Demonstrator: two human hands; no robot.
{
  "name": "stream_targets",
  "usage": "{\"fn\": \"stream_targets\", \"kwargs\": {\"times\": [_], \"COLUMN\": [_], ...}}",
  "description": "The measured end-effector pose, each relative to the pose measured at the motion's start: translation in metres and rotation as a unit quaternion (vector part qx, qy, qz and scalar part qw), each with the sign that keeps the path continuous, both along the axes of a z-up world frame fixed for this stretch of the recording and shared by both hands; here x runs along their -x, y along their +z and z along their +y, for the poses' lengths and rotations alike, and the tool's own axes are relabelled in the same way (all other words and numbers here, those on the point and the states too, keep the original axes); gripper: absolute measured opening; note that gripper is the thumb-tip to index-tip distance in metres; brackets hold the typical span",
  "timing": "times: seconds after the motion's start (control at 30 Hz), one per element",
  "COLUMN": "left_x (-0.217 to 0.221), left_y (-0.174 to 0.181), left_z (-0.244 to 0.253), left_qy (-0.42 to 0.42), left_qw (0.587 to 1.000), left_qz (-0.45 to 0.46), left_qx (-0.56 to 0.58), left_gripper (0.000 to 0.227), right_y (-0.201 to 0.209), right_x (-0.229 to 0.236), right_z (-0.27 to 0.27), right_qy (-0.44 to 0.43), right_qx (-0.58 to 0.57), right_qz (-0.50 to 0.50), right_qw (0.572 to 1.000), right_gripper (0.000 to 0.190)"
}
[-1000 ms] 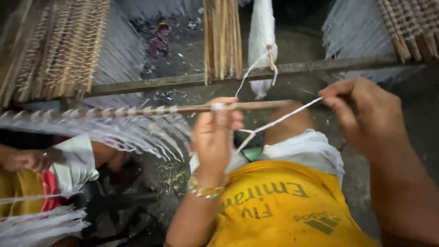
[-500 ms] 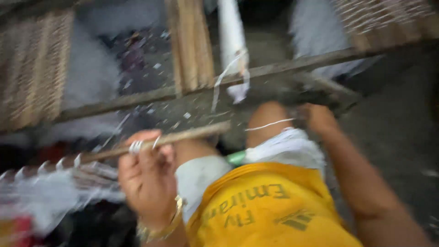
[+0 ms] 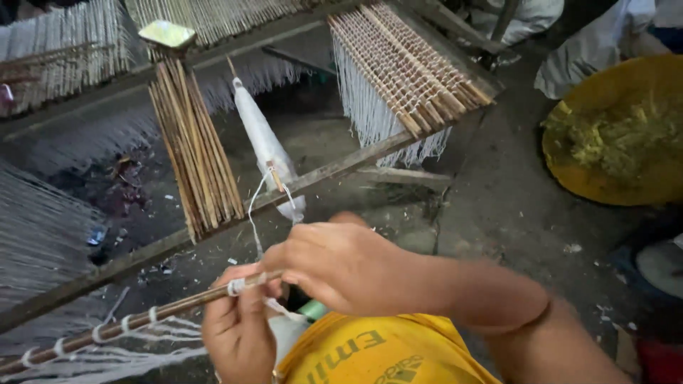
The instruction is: Winding white thread onto a wooden stick in a repetitive looping pattern as part of a weaving process.
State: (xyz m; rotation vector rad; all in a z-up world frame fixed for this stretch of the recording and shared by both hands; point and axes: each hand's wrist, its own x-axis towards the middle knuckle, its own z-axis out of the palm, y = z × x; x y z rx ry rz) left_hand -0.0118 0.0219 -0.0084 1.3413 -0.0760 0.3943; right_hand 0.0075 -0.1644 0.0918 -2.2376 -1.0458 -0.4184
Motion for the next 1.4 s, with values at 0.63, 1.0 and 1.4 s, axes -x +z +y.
{"fn": "stream_targets", "kwargs": {"times": [0.63,1.0,1.4], "left_x": [-0.006,-0.037,-0.018], "left_y": [0.009,-0.045,0.013], "left_z": [0.011,0.014,-0.054], "left_qy": [-0.068,-0.043,-0.267], "left_qw": [0.997,0.888,0.78], "left_qz": [0.007,-0.24,0.046], "left_qx": [0.021,-0.389,0.565], "left_gripper": [0.029,0.035,0.032], "right_y": [0.0,-0.017,-0.033], "right_x": [-0.003,-0.014,-0.016], "right_z": [-0.026,-0.033,-0.048], "right_qy": [0.042,-0.057,-0.064], "right_qx": [-0.068,0.0,0.025], "right_qz": [0.03,0.115,0.052], "right_qw": [0.996,0.992,0.996], "right_gripper": [0.027,0.033,0.042]}}
